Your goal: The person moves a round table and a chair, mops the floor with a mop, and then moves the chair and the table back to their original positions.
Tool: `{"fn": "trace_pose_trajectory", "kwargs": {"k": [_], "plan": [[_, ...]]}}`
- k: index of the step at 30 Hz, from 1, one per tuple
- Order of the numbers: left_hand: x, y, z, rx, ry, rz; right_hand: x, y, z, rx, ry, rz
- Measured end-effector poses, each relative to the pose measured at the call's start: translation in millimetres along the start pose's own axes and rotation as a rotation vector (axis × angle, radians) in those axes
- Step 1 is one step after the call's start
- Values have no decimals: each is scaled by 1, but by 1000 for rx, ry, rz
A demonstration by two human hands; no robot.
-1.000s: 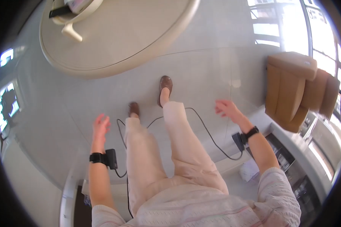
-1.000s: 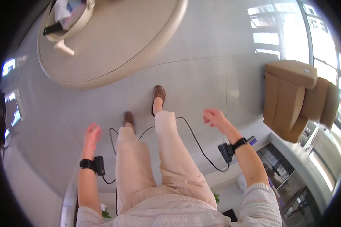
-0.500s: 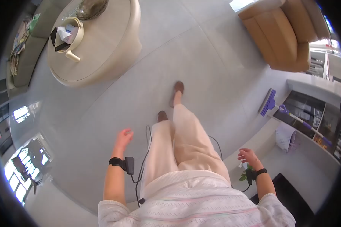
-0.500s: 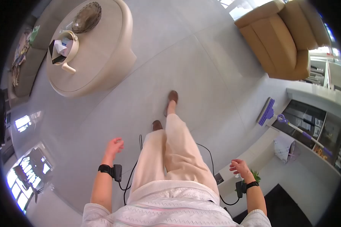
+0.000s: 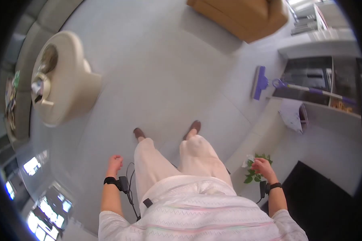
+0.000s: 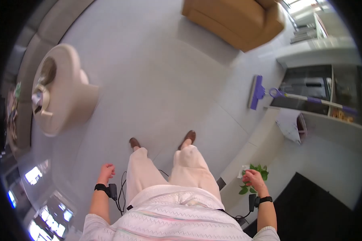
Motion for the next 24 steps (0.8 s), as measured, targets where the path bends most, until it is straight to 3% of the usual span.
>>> {"fn": "trace_pose_trajectory", "kwargs": {"k": [7,11,17,19,21,24], "plan": [[-147,-22,-151,-110,82,143,244,21,-65,-2,278,-295],[-174,-16,-211,-154,130,187,347,32,-14,100,286,-461],[-197,25,-282,-130,200,90,480,2,67,253,265,-703],[-219,45,-315,-156,293,118,548,8,74,317,131,-803],[-257,26,-377,-230,279,134,615,12,87,520,34,-983],[-303,9,-446,-307,233,150,666,-20,154,554,-213,-1127]]}}
Point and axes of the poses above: each hand's wrist, its own y-axis towards the middle knuckle, its own x-axis out of the back of the hand, z = x × y, the point moved 8 cm from there along y, towards the middle knuckle, and after that the axes turned 12 degrees about -x, right-handed, at the moved point
